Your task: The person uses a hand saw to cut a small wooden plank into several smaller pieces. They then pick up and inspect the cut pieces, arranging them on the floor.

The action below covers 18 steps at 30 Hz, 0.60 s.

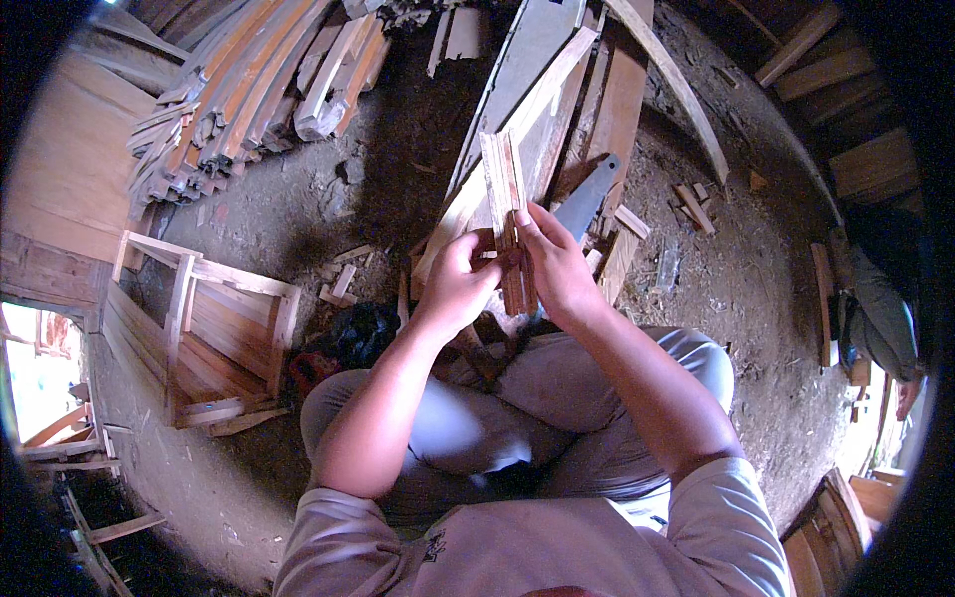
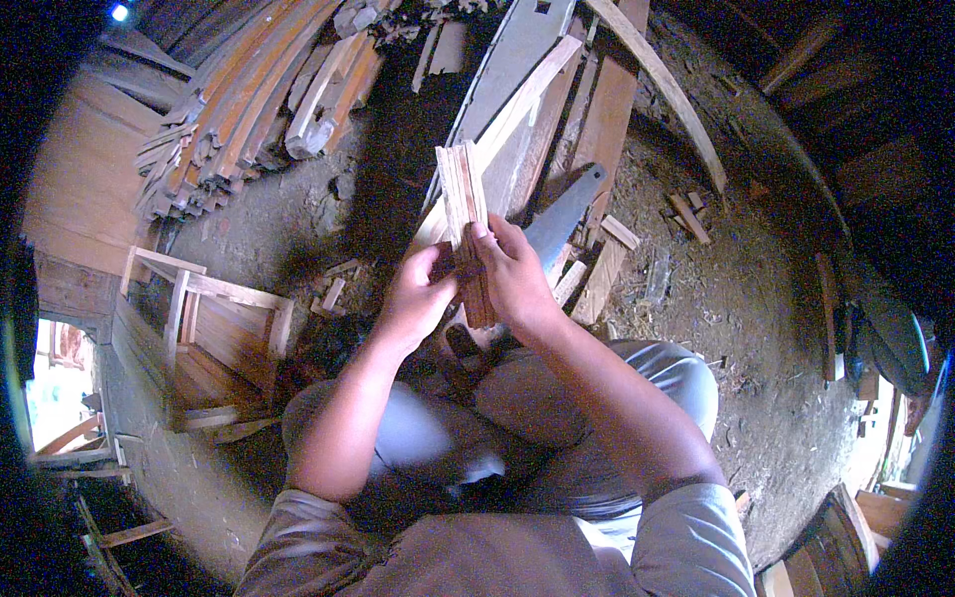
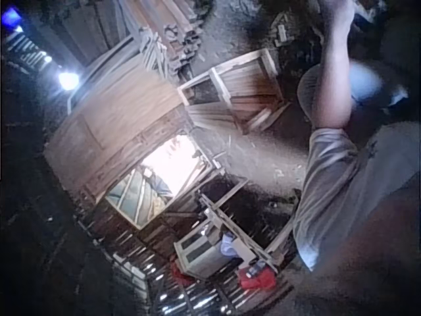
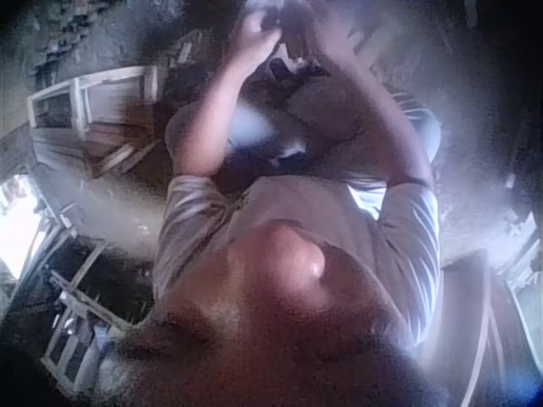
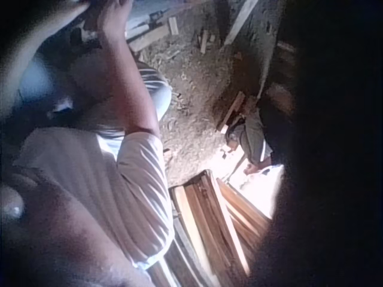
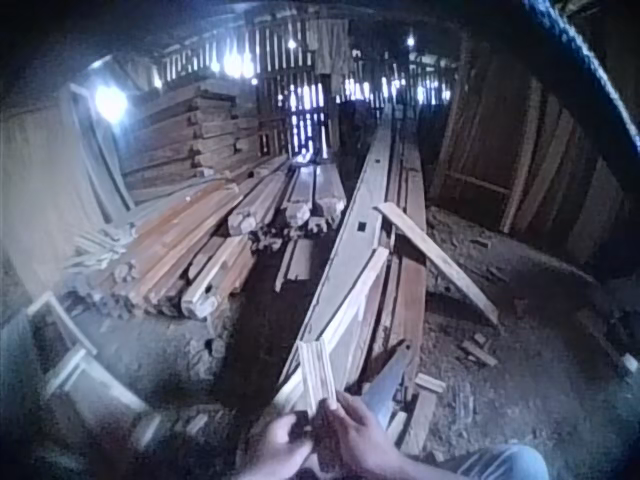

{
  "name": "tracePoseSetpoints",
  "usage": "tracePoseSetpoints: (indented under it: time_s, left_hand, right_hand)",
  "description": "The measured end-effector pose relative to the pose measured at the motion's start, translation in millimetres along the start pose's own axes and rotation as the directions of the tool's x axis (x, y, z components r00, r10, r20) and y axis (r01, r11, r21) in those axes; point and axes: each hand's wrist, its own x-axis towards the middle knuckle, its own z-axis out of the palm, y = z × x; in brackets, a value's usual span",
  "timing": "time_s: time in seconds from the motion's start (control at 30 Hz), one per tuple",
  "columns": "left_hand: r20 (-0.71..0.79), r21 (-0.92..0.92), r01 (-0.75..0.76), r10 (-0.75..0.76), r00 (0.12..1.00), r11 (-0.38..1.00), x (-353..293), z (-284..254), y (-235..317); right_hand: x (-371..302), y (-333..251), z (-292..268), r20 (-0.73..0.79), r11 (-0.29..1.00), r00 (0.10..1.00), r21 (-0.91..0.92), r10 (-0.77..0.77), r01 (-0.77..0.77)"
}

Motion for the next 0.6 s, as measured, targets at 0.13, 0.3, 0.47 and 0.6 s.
tracePoseSetpoints:
  time_s: [0.13, 0.3, 0.47, 0.6]
  left_hand:
    - [-0.015, -0.018, -0.022, 0.021, 1.000, 1.000, 1, -1, -4]
    - [0.008, -0.093, 0.055, -0.055, 0.998, 0.994, 0, -2, 1]
    - [0.027, -0.141, 0.066, -0.063, 0.998, 0.988, 3, -5, -8]
    - [0.026, -0.228, 0.131, -0.129, 0.991, 0.965, 1, -3, 0]
  right_hand:
    - [3, 3, -1, -0.052, 0.999, 0.998, 0.019, 0.041, -0.040]
    - [-2, -8, 2, -0.008, 0.995, 0.997, 0.057, 0.077, -0.076]
    - [-3, -6, 4, -0.018, 0.996, 0.997, 0.060, 0.073, -0.071]
    - [-6, -22, 7, -0.004, 0.989, 0.992, 0.074, 0.126, -0.126]
